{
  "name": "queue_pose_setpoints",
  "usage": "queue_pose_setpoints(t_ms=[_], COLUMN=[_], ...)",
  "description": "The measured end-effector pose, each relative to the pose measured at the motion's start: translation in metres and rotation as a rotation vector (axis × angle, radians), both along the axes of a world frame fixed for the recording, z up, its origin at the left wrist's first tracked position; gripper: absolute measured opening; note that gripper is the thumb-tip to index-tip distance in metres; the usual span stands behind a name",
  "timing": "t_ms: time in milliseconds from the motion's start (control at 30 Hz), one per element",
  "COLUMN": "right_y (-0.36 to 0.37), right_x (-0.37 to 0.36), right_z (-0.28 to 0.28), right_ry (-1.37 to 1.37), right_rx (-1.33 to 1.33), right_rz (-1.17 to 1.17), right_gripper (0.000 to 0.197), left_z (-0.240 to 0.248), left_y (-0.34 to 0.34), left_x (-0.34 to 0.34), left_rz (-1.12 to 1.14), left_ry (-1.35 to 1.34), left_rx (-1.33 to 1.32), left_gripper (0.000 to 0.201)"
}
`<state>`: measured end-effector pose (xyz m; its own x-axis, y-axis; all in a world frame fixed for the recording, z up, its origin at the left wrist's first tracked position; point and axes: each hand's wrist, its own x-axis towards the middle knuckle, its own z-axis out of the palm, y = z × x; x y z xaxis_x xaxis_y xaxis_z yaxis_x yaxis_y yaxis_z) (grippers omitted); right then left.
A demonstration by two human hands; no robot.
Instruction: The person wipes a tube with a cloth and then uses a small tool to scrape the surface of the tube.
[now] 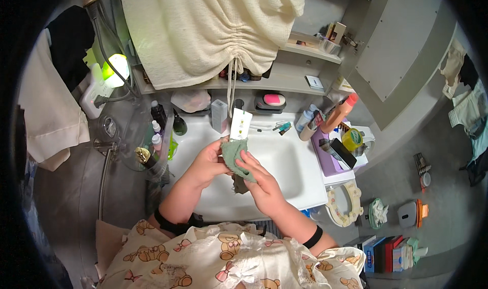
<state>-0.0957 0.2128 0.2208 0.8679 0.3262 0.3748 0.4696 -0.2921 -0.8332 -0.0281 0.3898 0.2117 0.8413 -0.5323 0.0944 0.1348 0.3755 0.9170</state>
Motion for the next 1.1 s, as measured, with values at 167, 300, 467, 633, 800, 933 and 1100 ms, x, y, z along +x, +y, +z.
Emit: queue_pose_setpoints(t_ms=[167,300,467,633,800,933,1100], right_y=[-0.007,-0.012,-0.032,-0.048,-0.066,-0.093,-0.122], right_x=[-0.001,0.01,0.033,0.032,0.014,0.027,0.035], right_z=[-0.001,0.007,0.01,0.003,-0.003,-0.011,-0.019], right_ry=[-0.121,-0.214,-0.21,-0.155,-0.003,0.093,0.666], right_rx=[-0.09,-0.185,-0.06,-0.047,-0.002,0.167,0.997], right_rz=[-0.048,-0.188,-0.26,-0.153,0.069,0.128,0.034], right_gripper=[0.049,0.049,0.048,0.048,0.047,0.043,0.038], left_z=[-0.003,0.007,0.019,0.014,-0.002,-0.003,0.0], left_y=[-0.005,-0.019,-0.036,-0.058,-0.073,-0.091,-0.095], left_x=[0.002,-0.005,-0.01,-0.004,0.004,0.008,0.012], left_rz=[-0.075,-0.09,-0.166,-0.085,-0.007,-0.018,-0.108], left_ry=[-0.08,-0.11,-0.091,-0.011,-0.067,0.039,0.088], left_rx=[0.052,0.072,0.173,0.091,0.094,0.043,0.14], left_gripper=[0.056,0.061,0.068,0.071,0.075,0.081,0.078])
